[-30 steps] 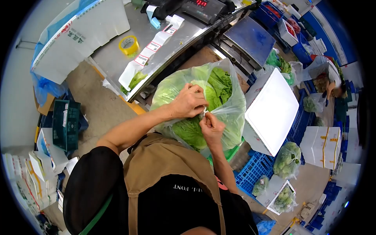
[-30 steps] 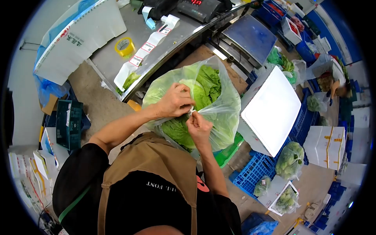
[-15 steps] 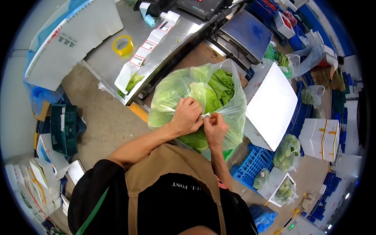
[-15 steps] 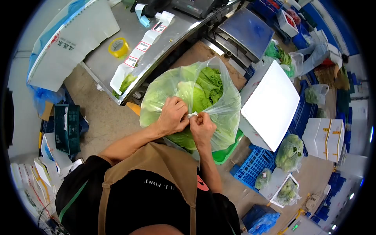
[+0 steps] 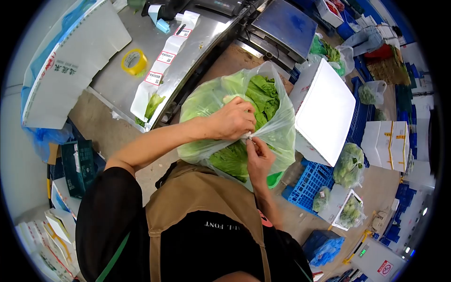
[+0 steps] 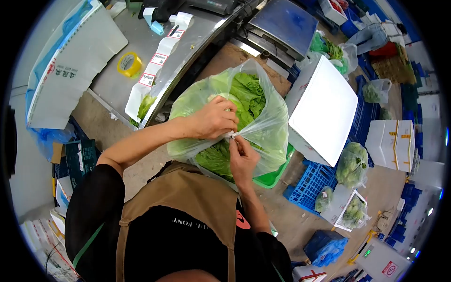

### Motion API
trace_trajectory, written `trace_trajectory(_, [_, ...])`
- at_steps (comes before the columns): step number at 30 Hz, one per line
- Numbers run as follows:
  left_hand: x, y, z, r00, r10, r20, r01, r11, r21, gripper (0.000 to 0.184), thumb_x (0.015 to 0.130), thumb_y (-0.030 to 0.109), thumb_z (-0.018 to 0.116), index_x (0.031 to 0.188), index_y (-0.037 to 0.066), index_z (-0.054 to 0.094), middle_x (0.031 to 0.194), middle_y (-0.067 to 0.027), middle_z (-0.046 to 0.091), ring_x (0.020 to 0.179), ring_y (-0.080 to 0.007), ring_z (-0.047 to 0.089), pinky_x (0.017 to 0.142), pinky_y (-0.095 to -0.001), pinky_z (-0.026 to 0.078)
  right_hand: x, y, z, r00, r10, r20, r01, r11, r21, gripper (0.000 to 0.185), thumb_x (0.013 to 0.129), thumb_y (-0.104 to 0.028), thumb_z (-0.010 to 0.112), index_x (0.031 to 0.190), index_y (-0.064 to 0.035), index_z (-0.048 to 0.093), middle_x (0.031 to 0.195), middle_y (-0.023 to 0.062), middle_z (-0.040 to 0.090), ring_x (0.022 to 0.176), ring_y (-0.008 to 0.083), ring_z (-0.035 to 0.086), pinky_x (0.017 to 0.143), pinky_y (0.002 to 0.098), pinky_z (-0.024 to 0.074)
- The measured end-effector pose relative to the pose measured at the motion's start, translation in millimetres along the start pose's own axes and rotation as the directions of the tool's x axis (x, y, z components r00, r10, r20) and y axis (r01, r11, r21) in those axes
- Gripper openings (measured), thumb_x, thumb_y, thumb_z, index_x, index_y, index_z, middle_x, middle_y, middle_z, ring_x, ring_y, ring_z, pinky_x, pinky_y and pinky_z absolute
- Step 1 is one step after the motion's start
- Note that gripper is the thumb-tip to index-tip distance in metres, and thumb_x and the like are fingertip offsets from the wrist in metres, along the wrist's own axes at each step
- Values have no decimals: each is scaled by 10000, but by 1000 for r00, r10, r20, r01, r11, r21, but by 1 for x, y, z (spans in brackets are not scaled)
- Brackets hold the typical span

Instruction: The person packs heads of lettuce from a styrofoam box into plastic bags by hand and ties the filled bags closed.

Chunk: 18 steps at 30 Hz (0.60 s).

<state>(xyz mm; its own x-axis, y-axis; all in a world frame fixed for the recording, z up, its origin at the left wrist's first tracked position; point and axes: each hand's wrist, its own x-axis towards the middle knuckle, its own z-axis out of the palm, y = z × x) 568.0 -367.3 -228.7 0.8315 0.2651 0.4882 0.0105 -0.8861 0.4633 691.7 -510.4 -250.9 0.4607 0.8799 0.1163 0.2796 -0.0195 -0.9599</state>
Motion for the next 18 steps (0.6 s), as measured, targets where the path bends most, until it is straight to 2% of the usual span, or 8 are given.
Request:
trace_trajectory(2, [3,-9,2,999,27,24,-26,999,-31,105,712,113,695,815,107,674,891,24,609,964,-218,526,832,-369,371,2,-5,2,958,287,21,-282,919,277,109,811,14,653,913,51,641,634,-20,528,483,62,401,443,232,304])
trace_trajectory(4, [2,-10,5,994,-84,66,91,990,-109,97,700,93,693,795,104,678,874,14,602,938,-222,524,833,-371,373,9,-13,0,876,460,145,-468,738,487,130,827,9,644,943,67,636,664,-39,523,508,37,385,458,205,288])
trace_trajectory(7, [5,-8,12,986,-169,-5,165,971,-173,67,681,81,676,742,106,689,818,1,576,875,-222,513,797,-355,383,9,2,-4,850,453,271,-524,667,530,151,829,8,631,962,80,623,634,-46,484,524,21,347,469,198,265])
trace_trajectory(10, [2,-11,20,974,-218,-65,203,962,-182,69,658,61,667,705,106,690,795,-8,547,837,-228,501,761,-344,400,7,7,-4,929,278,243,-326,927,187,155,824,16,614,966,78,617,598,-66,444,515,23,324,458,215,259])
trace_trajectory(11, [2,-13,23,970,-230,-75,214,962,-171,75,650,51,666,697,105,688,796,-10,539,831,-231,497,752,-344,406,8,12,-5,948,169,270,-185,982,34,170,811,23,600,976,63,614,573,-84,396,497,37,307,452,222,254])
trace_trajectory(14, [0,-17,32,954,-264,-140,240,956,-168,102,623,22,664,690,96,684,785,-18,530,809,-236,487,728,-334,415,8,20,1,959,-88,271,136,977,-163,177,805,20,595,979,53,614,563,-81,387,494,32,302,452,223,246])
trace_trajectory(17, [-2,-21,37,950,-282,-135,256,949,-186,163,635,-17,653,746,99,684,822,-26,541,826,-245,492,731,-352,415,10,16,1,949,-117,292,188,956,-228,172,787,16,617,956,30,590,530,-47,394,449,62,344,440,243,292])
trace_trajectory(18, [-1,-20,35,957,-259,-129,237,958,-164,168,636,-17,652,754,98,681,838,-24,544,830,-249,491,736,-356,414,9,17,0,959,22,281,13,993,-120,151,793,9,619,941,19,588,537,-37,410,447,76,355,443,247,303])
